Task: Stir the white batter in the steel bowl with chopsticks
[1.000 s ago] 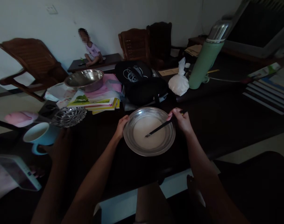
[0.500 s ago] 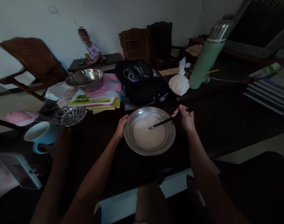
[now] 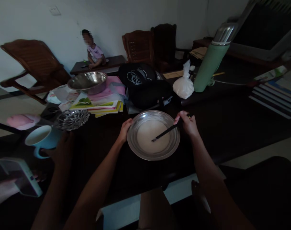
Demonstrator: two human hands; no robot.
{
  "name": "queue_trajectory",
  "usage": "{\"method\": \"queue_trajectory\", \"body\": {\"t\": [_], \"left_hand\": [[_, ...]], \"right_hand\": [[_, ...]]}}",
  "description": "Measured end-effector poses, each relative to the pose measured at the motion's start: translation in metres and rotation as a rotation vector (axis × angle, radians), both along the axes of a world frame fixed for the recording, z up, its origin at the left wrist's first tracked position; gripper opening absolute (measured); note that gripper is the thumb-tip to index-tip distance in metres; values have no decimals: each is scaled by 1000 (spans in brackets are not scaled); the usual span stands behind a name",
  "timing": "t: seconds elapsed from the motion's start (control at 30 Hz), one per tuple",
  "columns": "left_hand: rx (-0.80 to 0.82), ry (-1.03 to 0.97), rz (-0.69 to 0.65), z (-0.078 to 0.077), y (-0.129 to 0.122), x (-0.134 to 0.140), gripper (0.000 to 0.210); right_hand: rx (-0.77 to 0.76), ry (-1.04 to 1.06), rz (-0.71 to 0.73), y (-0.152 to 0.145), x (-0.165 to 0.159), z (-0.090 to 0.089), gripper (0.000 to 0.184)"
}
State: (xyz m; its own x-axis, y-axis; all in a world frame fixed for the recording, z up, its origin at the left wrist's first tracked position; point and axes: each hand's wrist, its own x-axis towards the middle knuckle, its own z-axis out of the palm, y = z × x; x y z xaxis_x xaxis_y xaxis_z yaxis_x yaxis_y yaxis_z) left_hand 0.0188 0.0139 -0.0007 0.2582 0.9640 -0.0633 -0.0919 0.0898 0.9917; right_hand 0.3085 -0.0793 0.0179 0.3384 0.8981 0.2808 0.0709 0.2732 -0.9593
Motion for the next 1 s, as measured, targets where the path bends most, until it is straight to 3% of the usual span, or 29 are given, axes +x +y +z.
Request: {"method": "queue_trajectory", "body": {"t": [0.1,0.23,0.43,0.6,0.77,0.93,1.0], "left_hand": [[-8,-3,-9,2,-1,0,38],[-28,-18,3,1,0,0,38],[-34,10,33,-1,1,-1,36],[-25,3,11,-1,0,-1,35],[-34,10,13,1,-1,0,38],[-15,6,12,3,-1,0,35],[-26,13,17,4,-1,1,35]], "right_hand": [[-5,-34,33,0,-2,1,42],[22,10,-92,0,-1,1,45],[-33,-22,38,-1,-4,2,44],[27,40,-80,0,-2,1,45],[-16,-9,47,0,-3,0,43],[20,9,-96,2,0,0,45],[17,24,-70,1,0,0,46]]}}
